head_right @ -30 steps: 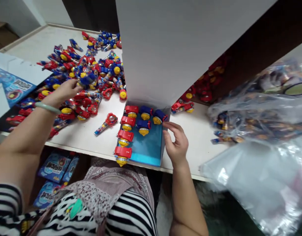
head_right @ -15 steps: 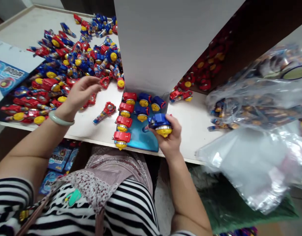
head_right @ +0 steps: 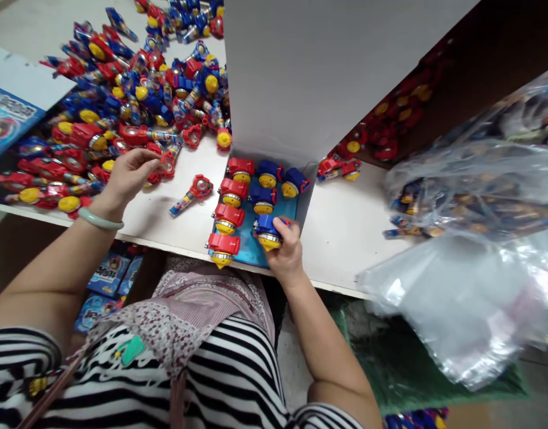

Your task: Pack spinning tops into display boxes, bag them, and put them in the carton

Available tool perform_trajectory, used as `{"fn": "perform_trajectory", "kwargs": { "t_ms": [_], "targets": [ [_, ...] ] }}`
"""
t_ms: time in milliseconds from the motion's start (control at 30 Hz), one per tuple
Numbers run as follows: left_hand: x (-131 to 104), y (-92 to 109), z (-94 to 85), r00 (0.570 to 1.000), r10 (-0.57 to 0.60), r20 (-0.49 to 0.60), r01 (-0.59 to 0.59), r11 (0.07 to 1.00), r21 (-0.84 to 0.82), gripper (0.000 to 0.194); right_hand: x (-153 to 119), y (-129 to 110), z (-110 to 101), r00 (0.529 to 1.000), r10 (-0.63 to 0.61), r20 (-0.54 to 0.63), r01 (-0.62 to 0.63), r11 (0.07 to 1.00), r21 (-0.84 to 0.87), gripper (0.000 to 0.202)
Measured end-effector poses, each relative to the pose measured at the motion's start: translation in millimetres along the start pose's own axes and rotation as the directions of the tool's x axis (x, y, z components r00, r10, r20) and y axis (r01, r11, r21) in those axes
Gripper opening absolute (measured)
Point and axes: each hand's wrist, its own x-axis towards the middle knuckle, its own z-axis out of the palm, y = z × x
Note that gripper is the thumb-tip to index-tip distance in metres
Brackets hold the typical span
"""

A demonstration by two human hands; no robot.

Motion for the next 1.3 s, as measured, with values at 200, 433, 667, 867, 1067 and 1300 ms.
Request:
{"fn": "perform_trajectory", "kwargs": {
  "t_ms": [200, 433, 667, 867, 1067, 1300],
  "targets": [
    [30, -18, -6.0, 0.992, 0.104, 0.065, -0.120, 0.940, 0.321, 0.012, -3, 8, 16, 0.997, -0.029, 0.070, 0.032, 0.999, -0.041, 0.061],
    [139, -17, 26.5, 0.986, 0.114, 0.121, -0.166, 0.698, 0.697, 0.031, 2, 4, -24, 0.935, 0.192, 0.298, -0.198, 0.980, -0.011, 0.075],
    [196, 5, 90.7, 0.994, 0.064, 0.088, -0.102, 0.828, 0.551, 0.040, -11, -14, -55, 0.904, 0.428, -0.015, -0.428, 0.904, 0.023, 0.036],
    [176, 9, 76.0, 0.998, 0.028, 0.060, -0.053, 0.873, 0.485, 0.024, 19, -10, -52, 0.977, 0.201, 0.066, -0.204, 0.978, 0.042, 0.019],
    [40, 31, 41.2, 0.823, 0.557, -0.109, -0.536, 0.826, 0.173, 0.026, 96, -40, -9, 0.957, 0.262, 0.121, -0.289, 0.846, 0.448, 0.046],
    [-66, 87, 75.3, 0.660, 0.709, 0.249, -0.612, 0.700, -0.368, 0.035, 135, -71, 13, 0.984, 0.150, -0.095, -0.103, 0.916, 0.388, 0.090]
  ]
}}
